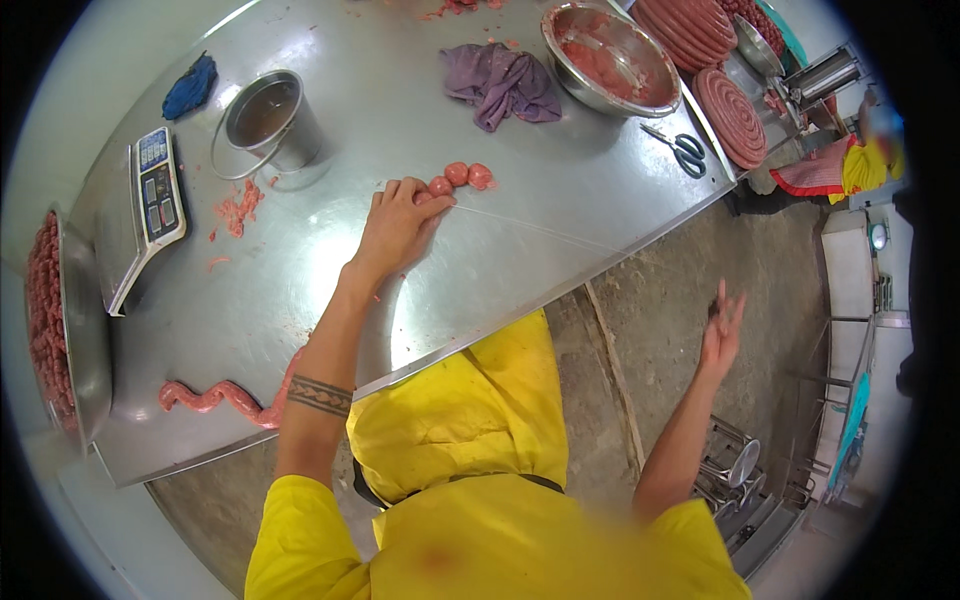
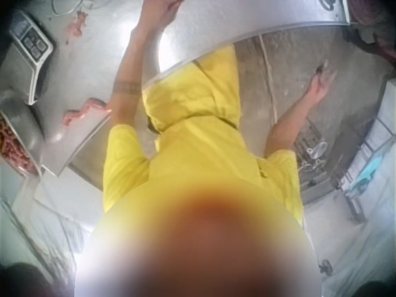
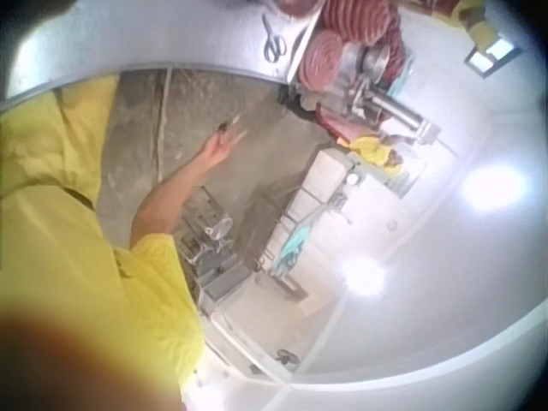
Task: The person forms a long sausage casing filled with ground meat into individual links by hand, then uses scissors to cut the casing between links. The finished links are arranged on the stainless steel worktable.
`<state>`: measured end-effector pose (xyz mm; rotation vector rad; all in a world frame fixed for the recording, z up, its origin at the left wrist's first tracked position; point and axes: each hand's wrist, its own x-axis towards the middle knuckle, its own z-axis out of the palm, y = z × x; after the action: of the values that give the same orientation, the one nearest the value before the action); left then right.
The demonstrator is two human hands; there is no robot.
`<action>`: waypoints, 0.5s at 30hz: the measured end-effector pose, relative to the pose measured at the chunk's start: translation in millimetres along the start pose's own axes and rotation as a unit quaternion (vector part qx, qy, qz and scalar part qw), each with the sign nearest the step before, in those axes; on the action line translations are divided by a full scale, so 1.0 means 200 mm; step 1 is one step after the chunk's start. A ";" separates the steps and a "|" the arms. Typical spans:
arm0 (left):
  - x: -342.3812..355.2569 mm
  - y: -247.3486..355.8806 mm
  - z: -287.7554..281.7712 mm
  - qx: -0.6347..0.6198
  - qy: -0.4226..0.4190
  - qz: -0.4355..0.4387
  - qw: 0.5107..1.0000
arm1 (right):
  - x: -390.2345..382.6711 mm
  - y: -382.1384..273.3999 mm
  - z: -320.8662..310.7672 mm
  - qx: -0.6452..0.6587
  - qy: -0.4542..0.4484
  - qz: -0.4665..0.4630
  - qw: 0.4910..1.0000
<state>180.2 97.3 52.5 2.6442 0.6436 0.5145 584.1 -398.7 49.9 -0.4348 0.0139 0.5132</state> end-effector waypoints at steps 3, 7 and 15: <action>-0.07 0.00 -0.05 -0.042 0.063 -0.022 0.997 | 0.58 0.39 0.33 -0.336 0.055 0.127 0.932; -0.11 0.02 -0.06 -0.232 0.095 -0.165 0.954 | 0.77 1.29 0.82 -0.928 -0.201 0.015 0.315; -0.10 0.03 0.06 -0.319 0.173 -0.285 0.887 | -0.47 2.21 1.17 -0.852 -0.445 0.039 0.273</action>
<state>170.6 78.5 40.4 1.6539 1.0831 0.8417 268.7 -2.6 96.5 -2.2573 -1.8794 0.6215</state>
